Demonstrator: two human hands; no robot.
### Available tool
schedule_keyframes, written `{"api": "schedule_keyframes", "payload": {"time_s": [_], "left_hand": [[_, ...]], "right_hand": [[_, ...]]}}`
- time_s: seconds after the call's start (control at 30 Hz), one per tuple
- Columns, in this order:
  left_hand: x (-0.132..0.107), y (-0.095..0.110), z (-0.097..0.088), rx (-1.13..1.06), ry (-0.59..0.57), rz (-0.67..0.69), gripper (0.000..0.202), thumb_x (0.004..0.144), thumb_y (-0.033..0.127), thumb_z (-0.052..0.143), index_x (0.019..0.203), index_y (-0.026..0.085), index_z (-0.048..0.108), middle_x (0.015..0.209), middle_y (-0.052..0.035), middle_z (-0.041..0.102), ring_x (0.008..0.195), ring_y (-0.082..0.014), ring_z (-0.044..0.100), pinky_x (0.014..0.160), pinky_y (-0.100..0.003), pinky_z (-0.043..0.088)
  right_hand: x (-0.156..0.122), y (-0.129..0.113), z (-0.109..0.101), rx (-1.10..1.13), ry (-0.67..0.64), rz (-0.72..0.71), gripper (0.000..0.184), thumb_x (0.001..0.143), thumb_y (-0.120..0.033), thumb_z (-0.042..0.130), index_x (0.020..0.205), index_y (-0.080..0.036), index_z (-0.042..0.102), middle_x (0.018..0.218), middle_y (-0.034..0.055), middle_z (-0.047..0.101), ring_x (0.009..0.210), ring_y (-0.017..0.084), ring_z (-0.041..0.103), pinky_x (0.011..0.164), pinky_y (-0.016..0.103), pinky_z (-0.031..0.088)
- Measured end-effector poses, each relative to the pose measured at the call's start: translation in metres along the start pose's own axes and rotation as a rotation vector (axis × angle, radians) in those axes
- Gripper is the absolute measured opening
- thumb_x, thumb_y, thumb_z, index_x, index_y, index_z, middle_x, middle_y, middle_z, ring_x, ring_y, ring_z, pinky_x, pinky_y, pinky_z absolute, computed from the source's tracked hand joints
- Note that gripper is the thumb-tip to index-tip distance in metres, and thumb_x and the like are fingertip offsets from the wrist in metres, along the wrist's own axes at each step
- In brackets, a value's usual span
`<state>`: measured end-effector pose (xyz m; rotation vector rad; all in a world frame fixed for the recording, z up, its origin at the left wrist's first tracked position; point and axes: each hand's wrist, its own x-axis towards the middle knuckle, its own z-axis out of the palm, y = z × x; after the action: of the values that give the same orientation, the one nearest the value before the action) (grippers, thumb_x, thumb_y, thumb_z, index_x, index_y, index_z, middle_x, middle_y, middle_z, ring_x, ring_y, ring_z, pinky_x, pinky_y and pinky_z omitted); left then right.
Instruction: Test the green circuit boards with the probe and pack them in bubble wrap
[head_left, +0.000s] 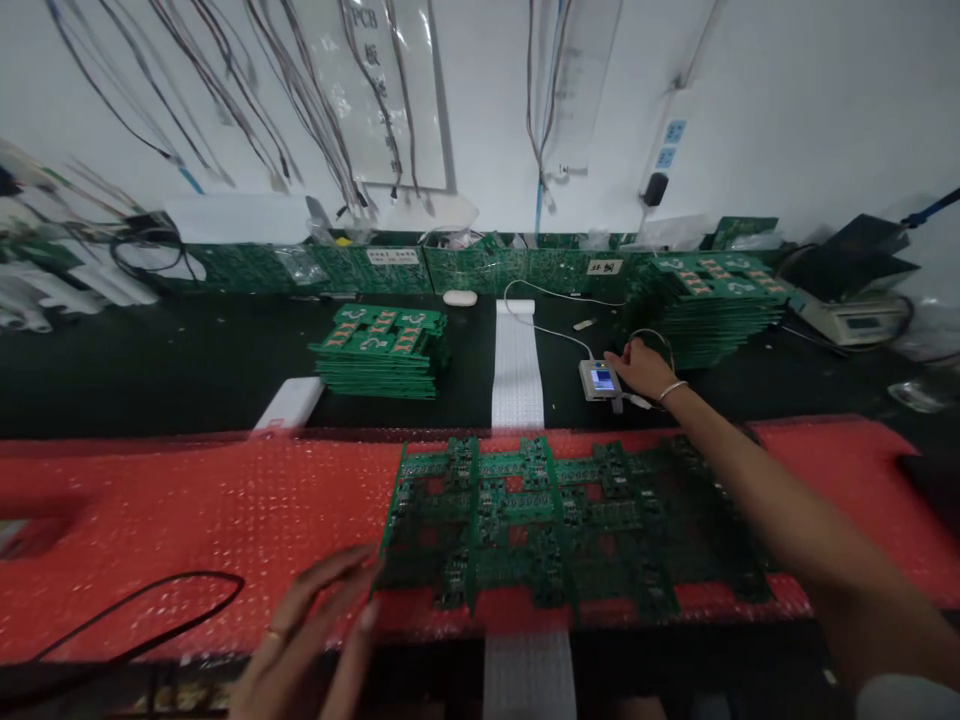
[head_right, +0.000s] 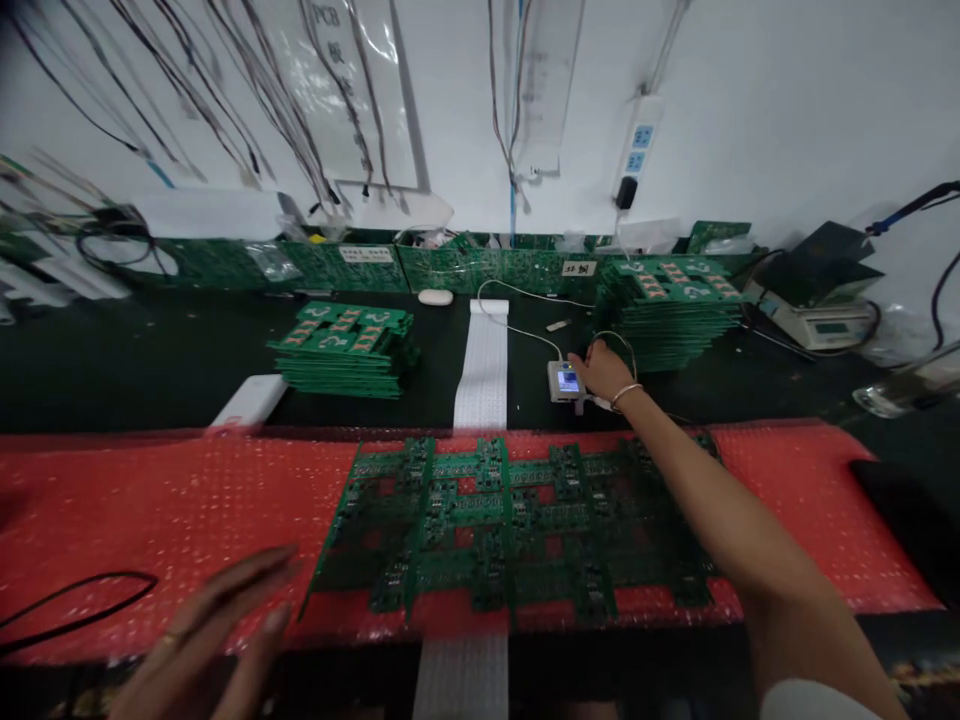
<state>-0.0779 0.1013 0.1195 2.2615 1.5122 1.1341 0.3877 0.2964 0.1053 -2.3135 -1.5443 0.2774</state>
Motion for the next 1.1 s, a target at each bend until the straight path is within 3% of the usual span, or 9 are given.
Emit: {"api": "schedule_keyframes", "payload": {"time_s": [0.13, 0.3, 0.4, 0.5, 0.57, 0.67, 0.77, 0.87, 1.1], "left_hand": [[0.043, -0.009, 0.002, -0.077, 0.036, -0.174, 0.027, 0.093, 0.041, 0.055, 0.116, 0.028, 0.063, 0.117, -0.0046, 0.066, 0.110, -0.0248, 0.065, 0.095, -0.041, 0.056], [0.089, -0.006, 0.029, -0.138, 0.016, -0.291, 0.038, 0.095, 0.048, 0.048, 0.121, 0.021, 0.056, 0.123, -0.0091, 0.065, 0.111, -0.0231, 0.064, 0.098, -0.039, 0.054], [0.121, 0.008, 0.056, -0.049, -0.273, -0.147, 0.039, 0.099, 0.044, 0.042, 0.123, 0.019, 0.058, 0.125, -0.0110, 0.065, 0.118, -0.0225, 0.062, 0.103, -0.038, 0.050], [0.152, 0.026, 0.097, 0.249, -0.599, 0.100, 0.048, 0.096, 0.046, 0.049, 0.131, 0.014, 0.056, 0.144, -0.0170, 0.053, 0.139, -0.0311, 0.044, 0.114, -0.047, 0.038], [0.172, 0.035, 0.128, 0.388, -0.686, 0.171, 0.053, 0.098, 0.046, 0.044, 0.139, 0.012, 0.050, 0.153, -0.0173, 0.042, 0.146, -0.0318, 0.032, 0.117, -0.046, 0.032], [0.199, 0.035, 0.169, 0.454, -0.762, 0.159, 0.065, 0.101, 0.053, 0.030, 0.151, 0.011, 0.037, 0.162, -0.0162, 0.027, 0.151, -0.0311, 0.022, 0.121, -0.045, 0.023], [0.217, 0.022, 0.198, 0.482, -0.854, 0.121, 0.076, 0.098, 0.060, 0.030, 0.155, 0.009, 0.027, 0.165, -0.0155, 0.014, 0.153, -0.0314, 0.009, 0.124, -0.045, 0.015], [0.228, 0.003, 0.214, 0.497, -0.897, 0.123, 0.081, 0.096, 0.063, 0.030, 0.157, 0.010, 0.022, 0.165, -0.0143, 0.007, 0.153, -0.0307, 0.001, 0.125, -0.046, 0.010], [0.235, -0.023, 0.226, 0.451, -0.940, 0.192, 0.088, 0.095, 0.070, 0.024, 0.159, 0.010, 0.011, 0.165, -0.0169, -0.003, 0.153, -0.0304, -0.005, 0.124, -0.048, 0.002]], "right_hand": [[-0.011, 0.010, -0.003, -0.056, -0.077, -0.089, 0.026, 0.092, -0.042, 0.061, 0.086, -0.019, 0.050, 0.088, 0.0114, 0.069, 0.078, 0.022, 0.066, 0.068, 0.028, 0.043], [-0.019, 0.000, 0.000, -0.057, -0.041, -0.192, 0.026, 0.089, -0.041, 0.062, 0.081, -0.022, 0.046, 0.084, 0.0105, 0.068, 0.074, 0.023, 0.066, 0.064, 0.029, 0.043], [-0.021, -0.013, 0.010, -0.016, -0.038, -0.305, 0.025, 0.089, -0.040, 0.057, 0.076, -0.024, 0.042, 0.080, 0.0096, 0.067, 0.072, 0.023, 0.065, 0.067, 0.031, 0.045], [-0.021, -0.024, 0.029, -0.001, -0.012, -0.503, 0.026, 0.089, -0.038, 0.053, 0.072, -0.026, 0.038, 0.083, 0.0103, 0.067, 0.081, 0.026, 0.066, 0.076, 0.035, 0.048], [-0.021, -0.028, 0.042, 0.002, 0.008, -0.604, 0.024, 0.089, -0.036, 0.050, 0.072, -0.026, 0.037, 0.088, 0.0118, 0.069, 0.086, 0.026, 0.066, 0.080, 0.036, 0.049], [-0.019, -0.029, 0.055, -0.018, 0.017, -0.681, 0.019, 0.091, -0.034, 0.047, 0.076, -0.025, 0.042, 0.093, 0.0140, 0.069, 0.087, 0.026, 0.067, 0.081, 0.037, 0.050], [-0.015, -0.030, 0.059, -0.060, 0.022, -0.695, 0.016, 0.093, -0.032, 0.046, 0.080, -0.023, 0.047, 0.093, 0.0140, 0.069, 0.087, 0.026, 0.067, 0.081, 0.037, 0.051], [0.000, -0.036, 0.056, -0.093, -0.003, -0.650, 0.015, 0.093, -0.030, 0.048, 0.080, -0.022, 0.049, 0.091, 0.0131, 0.069, 0.087, 0.025, 0.066, 0.082, 0.036, 0.050], [0.064, -0.059, 0.064, -0.152, 0.011, -0.516, 0.016, 0.091, -0.032, 0.053, 0.087, -0.017, 0.055, 0.094, 0.0152, 0.067, 0.092, 0.026, 0.064, 0.082, 0.035, 0.048]]}}
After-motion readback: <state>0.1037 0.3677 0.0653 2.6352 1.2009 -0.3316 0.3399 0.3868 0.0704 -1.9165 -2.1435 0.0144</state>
